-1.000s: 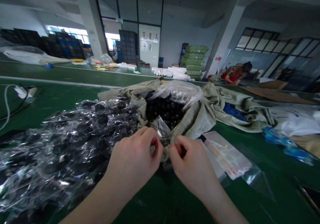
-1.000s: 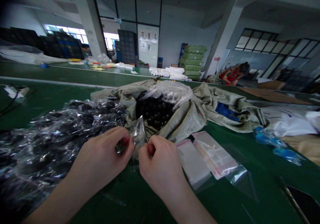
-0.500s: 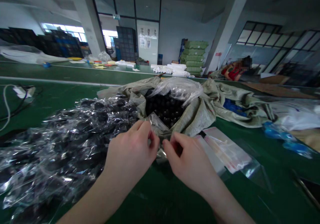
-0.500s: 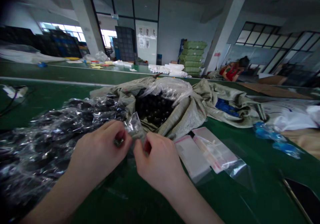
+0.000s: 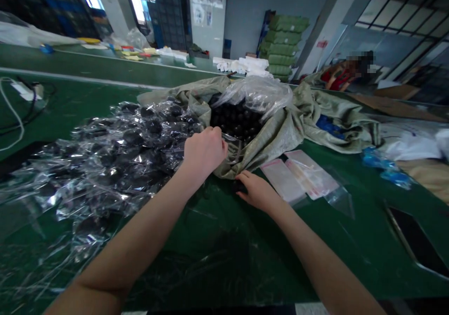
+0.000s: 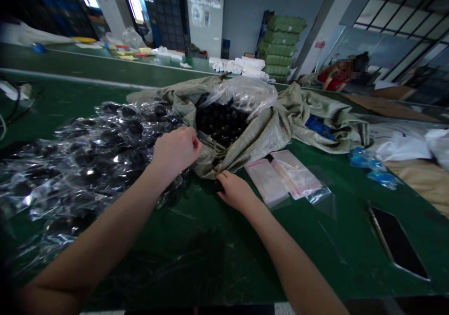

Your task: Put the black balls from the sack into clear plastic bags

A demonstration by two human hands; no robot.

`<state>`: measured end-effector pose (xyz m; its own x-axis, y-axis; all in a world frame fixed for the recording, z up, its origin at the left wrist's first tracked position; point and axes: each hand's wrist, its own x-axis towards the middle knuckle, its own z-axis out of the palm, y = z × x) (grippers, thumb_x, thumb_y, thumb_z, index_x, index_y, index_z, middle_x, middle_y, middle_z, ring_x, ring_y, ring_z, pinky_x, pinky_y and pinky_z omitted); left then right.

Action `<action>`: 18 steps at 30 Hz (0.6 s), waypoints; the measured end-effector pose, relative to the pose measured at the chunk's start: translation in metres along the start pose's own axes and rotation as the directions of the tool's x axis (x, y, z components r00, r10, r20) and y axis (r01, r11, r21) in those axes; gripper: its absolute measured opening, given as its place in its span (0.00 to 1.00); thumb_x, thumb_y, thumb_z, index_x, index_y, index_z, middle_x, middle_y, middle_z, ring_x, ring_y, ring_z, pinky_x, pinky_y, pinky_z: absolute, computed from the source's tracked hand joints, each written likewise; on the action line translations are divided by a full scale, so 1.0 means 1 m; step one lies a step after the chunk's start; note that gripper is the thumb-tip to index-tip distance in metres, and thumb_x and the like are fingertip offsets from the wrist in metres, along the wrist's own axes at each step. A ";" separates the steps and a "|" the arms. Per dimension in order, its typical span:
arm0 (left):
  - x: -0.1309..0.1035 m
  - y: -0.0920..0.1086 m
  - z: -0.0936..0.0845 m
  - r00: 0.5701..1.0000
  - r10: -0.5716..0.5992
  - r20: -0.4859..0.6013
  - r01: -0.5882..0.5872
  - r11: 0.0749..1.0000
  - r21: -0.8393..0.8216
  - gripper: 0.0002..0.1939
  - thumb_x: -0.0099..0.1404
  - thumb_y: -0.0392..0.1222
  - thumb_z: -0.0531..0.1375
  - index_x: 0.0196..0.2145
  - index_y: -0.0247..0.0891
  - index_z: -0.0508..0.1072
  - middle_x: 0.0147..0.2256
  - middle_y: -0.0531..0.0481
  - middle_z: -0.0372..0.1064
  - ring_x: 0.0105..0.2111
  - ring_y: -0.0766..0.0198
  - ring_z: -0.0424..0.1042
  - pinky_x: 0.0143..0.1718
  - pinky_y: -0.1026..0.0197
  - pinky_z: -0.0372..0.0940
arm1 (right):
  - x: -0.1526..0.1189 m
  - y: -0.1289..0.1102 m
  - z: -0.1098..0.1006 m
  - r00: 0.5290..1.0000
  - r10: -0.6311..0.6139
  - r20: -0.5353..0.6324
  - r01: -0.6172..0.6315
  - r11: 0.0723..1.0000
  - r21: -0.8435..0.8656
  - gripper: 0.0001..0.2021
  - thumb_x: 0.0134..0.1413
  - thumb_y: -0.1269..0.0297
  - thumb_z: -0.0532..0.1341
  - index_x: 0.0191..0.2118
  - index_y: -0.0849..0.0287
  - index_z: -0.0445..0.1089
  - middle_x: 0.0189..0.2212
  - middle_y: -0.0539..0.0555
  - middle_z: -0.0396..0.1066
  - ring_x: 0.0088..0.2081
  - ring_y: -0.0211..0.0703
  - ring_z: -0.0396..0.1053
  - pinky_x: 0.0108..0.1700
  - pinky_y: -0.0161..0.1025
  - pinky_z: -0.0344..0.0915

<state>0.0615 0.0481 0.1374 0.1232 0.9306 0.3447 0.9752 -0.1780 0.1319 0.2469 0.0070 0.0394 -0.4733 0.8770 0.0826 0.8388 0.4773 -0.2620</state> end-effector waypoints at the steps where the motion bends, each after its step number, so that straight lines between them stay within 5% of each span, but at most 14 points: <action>1: -0.001 0.001 -0.001 1.000 0.008 0.010 -0.008 1.000 0.001 0.15 0.66 0.41 0.48 0.42 0.34 0.72 0.40 0.39 0.72 0.41 0.49 0.74 0.41 0.54 0.66 | -0.002 -0.001 -0.001 1.000 -0.023 -0.019 0.024 0.999 0.027 0.21 0.50 0.71 0.63 0.52 0.60 0.66 0.47 0.60 0.68 0.46 0.48 0.70 0.48 0.45 0.67; 5: -0.004 0.003 -0.004 0.999 0.033 0.031 -0.033 0.999 -0.011 0.16 0.67 0.41 0.47 0.42 0.34 0.72 0.40 0.38 0.72 0.41 0.49 0.74 0.41 0.53 0.66 | -0.015 -0.010 -0.027 0.981 -0.006 -0.195 0.060 0.960 0.273 0.26 0.49 0.68 0.64 0.57 0.55 0.65 0.48 0.58 0.67 0.44 0.46 0.70 0.45 0.45 0.70; 9: -0.006 0.004 -0.004 0.999 0.046 0.027 -0.046 0.999 -0.015 0.16 0.66 0.40 0.48 0.42 0.33 0.72 0.40 0.38 0.72 0.40 0.49 0.75 0.40 0.53 0.67 | -0.020 -0.036 -0.053 0.892 0.224 -0.392 0.117 0.724 0.680 0.20 0.50 0.65 0.61 0.52 0.54 0.66 0.46 0.57 0.71 0.44 0.49 0.72 0.40 0.45 0.72; 13: -0.007 0.004 -0.004 0.997 0.065 0.051 -0.064 0.998 -0.029 0.15 0.66 0.40 0.49 0.41 0.34 0.73 0.40 0.37 0.73 0.40 0.48 0.75 0.41 0.52 0.67 | -0.005 -0.060 -0.054 0.832 0.401 -0.384 0.117 0.549 0.828 0.20 0.52 0.59 0.61 0.52 0.53 0.64 0.47 0.57 0.72 0.38 0.48 0.75 0.34 0.45 0.74; 18: -0.008 0.004 -0.004 0.997 0.064 0.050 -0.062 0.997 -0.037 0.16 0.66 0.40 0.48 0.42 0.33 0.73 0.41 0.37 0.73 0.41 0.49 0.75 0.41 0.52 0.67 | 0.010 -0.054 -0.031 0.790 0.498 -0.357 0.062 0.515 0.855 0.19 0.52 0.58 0.62 0.49 0.57 0.65 0.45 0.59 0.74 0.36 0.44 0.75 0.38 0.43 0.74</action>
<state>0.0637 0.0390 0.1385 0.1938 0.9321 0.3059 0.9583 -0.2467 0.1445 0.2056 -0.0087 0.0841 0.1397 0.9503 0.2781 0.1729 0.2531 -0.9519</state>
